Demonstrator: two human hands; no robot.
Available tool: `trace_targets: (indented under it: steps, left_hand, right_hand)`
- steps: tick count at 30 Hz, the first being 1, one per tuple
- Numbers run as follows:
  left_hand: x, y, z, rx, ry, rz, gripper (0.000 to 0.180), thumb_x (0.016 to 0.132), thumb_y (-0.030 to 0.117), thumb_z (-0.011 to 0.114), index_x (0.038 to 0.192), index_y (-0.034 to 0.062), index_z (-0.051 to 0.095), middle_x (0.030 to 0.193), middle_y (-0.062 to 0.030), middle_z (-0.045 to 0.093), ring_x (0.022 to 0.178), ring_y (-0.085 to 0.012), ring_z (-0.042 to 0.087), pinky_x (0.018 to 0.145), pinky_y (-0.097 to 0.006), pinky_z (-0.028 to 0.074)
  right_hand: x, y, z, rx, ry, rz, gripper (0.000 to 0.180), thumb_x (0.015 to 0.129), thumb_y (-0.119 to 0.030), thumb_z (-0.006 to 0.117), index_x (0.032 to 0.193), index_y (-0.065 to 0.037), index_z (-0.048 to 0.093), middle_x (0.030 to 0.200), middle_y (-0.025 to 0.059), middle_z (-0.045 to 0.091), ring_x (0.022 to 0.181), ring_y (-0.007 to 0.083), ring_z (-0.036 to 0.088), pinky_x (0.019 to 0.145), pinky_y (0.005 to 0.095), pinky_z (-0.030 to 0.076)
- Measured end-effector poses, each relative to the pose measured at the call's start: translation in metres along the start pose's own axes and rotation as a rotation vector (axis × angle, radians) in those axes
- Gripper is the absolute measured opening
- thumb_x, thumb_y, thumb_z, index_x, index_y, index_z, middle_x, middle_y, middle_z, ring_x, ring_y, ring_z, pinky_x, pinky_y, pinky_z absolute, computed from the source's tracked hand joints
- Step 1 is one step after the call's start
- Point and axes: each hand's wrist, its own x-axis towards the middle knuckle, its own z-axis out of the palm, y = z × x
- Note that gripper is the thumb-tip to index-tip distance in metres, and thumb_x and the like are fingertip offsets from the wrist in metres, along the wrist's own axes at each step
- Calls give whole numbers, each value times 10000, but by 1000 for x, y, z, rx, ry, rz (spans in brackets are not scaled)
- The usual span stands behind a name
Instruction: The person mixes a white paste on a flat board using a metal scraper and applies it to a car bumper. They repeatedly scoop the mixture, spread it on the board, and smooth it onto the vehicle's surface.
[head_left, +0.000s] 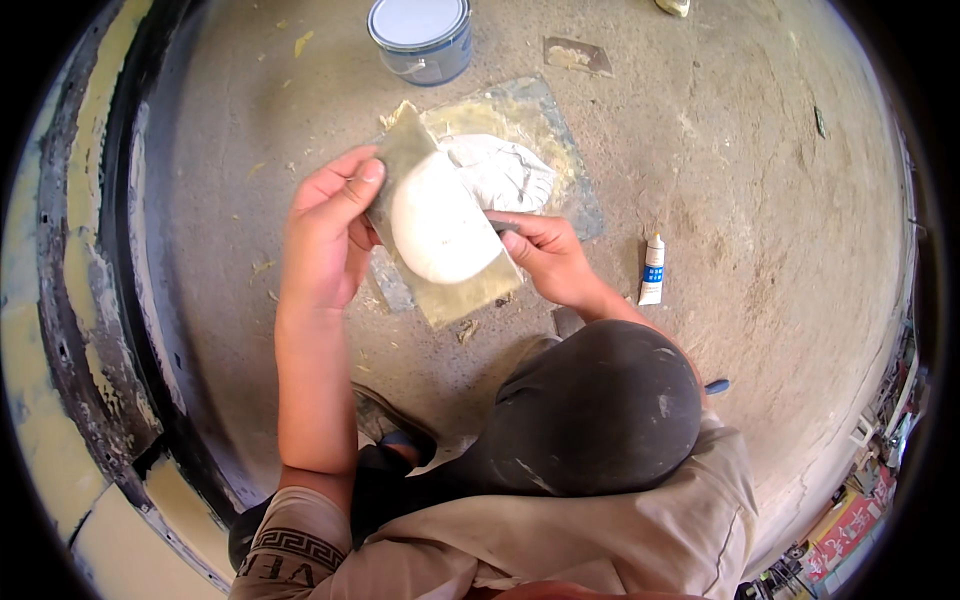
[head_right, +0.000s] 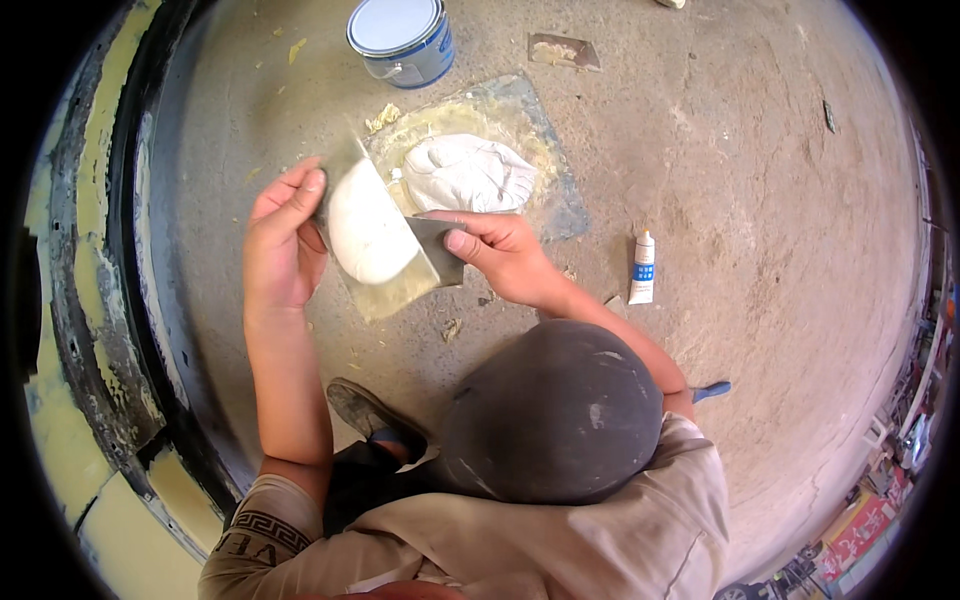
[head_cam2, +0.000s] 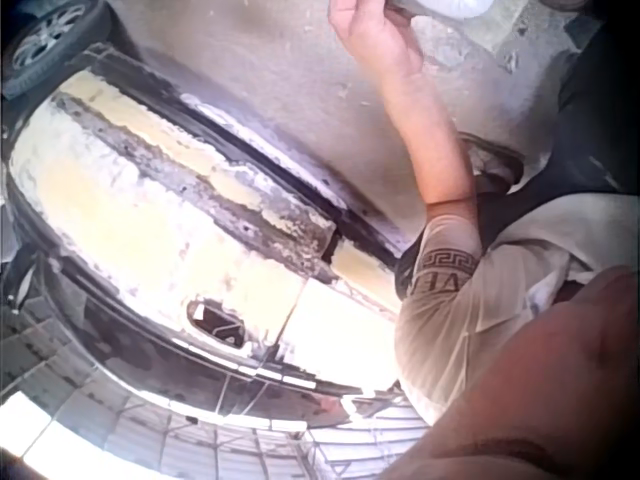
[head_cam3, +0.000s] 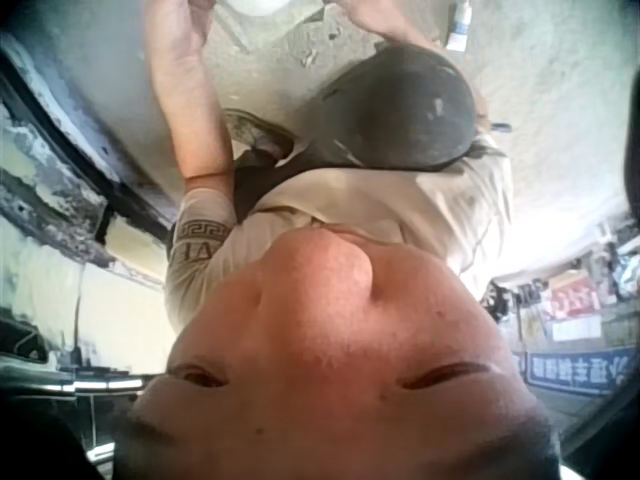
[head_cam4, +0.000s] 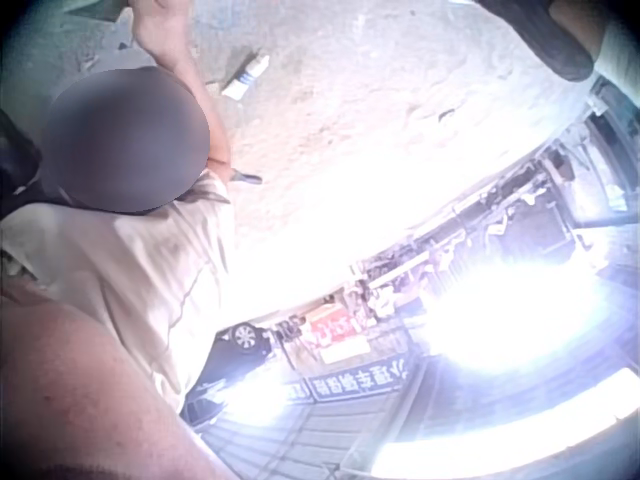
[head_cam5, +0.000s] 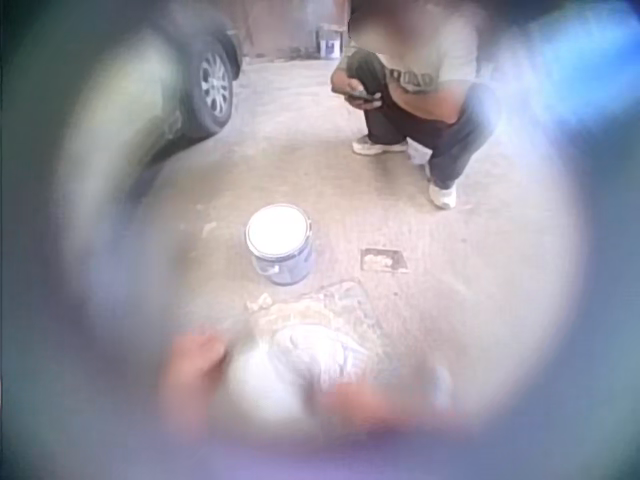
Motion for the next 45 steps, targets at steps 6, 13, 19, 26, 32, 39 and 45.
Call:
trace_targets:
  steps: [6, 13, 19, 26, 32, 39, 45]
  left_hand:
    - [0, 0, -2, -72, 149, 219, 284, 966, 162, 546, 1172, -33, 539, 996, -94, 665, 802, -181, 679, 623, -325, 587]
    - [-1, -21, -19, -83, 270, 352, 293, 982, 164, 515, 1196, -37, 506, 1057, -118, 639, 845, -208, 678, 643, -352, 595]
    - [-13, -45, -20, -32, 285, 344, 349, 979, 178, 533, 1230, -59, 483, 1084, -135, 636, 881, -211, 672, 669, -370, 598]
    - [-15, -66, 2, 144, 197, 246, 403, 968, 229, 576, 1241, -62, 521, 990, -96, 661, 807, -142, 650, 635, -289, 567]
    - [-10, -67, 10, 219, 259, 355, 341, 970, 243, 581, 1173, -31, 596, 937, -48, 663, 762, -81, 605, 626, -217, 507]
    - [-14, -34, 15, 88, 310, 458, 294, 982, 201, 550, 1145, -42, 569, 962, -66, 651, 814, -120, 629, 671, -244, 526]
    - [-7, -44, -11, -14, 306, 354, 260, 1007, 180, 487, 1176, -15, 519, 1104, -96, 622, 1000, -197, 614, 867, -370, 505]
  right_hand:
    - [5, -2, -22, 49, 346, 69, 249, 1005, -199, 512, 1125, -5, 612, 948, 15, 668, 763, 69, 607, 649, 234, 502]
    - [13, -24, -32, 358, 494, -85, 166, 1001, -188, 516, 1032, -57, 613, 875, 3, 658, 682, 62, 581, 614, 220, 460]
    - [19, -38, -36, 513, 467, -110, 259, 1021, -228, 466, 1153, -38, 581, 1064, 76, 668, 929, 203, 668, 837, 383, 540]
    - [18, -44, -21, 715, 220, -190, 289, 1026, -278, 437, 1156, -57, 572, 1063, 98, 680, 991, 234, 661, 924, 457, 506]
    - [4, -25, -8, 478, 147, -233, 308, 1013, -242, 476, 1204, -30, 591, 1053, 98, 693, 1031, 222, 652, 959, 452, 482]
    - [-3, -10, -19, -349, -204, -43, 332, 972, -200, 578, 1255, -30, 610, 1107, 58, 694, 873, 58, 595, 809, 250, 496]
    - [-9, 21, -14, 472, 387, 88, 346, 1001, -221, 524, 1281, -20, 539, 1072, 28, 647, 919, 157, 622, 846, 359, 499]
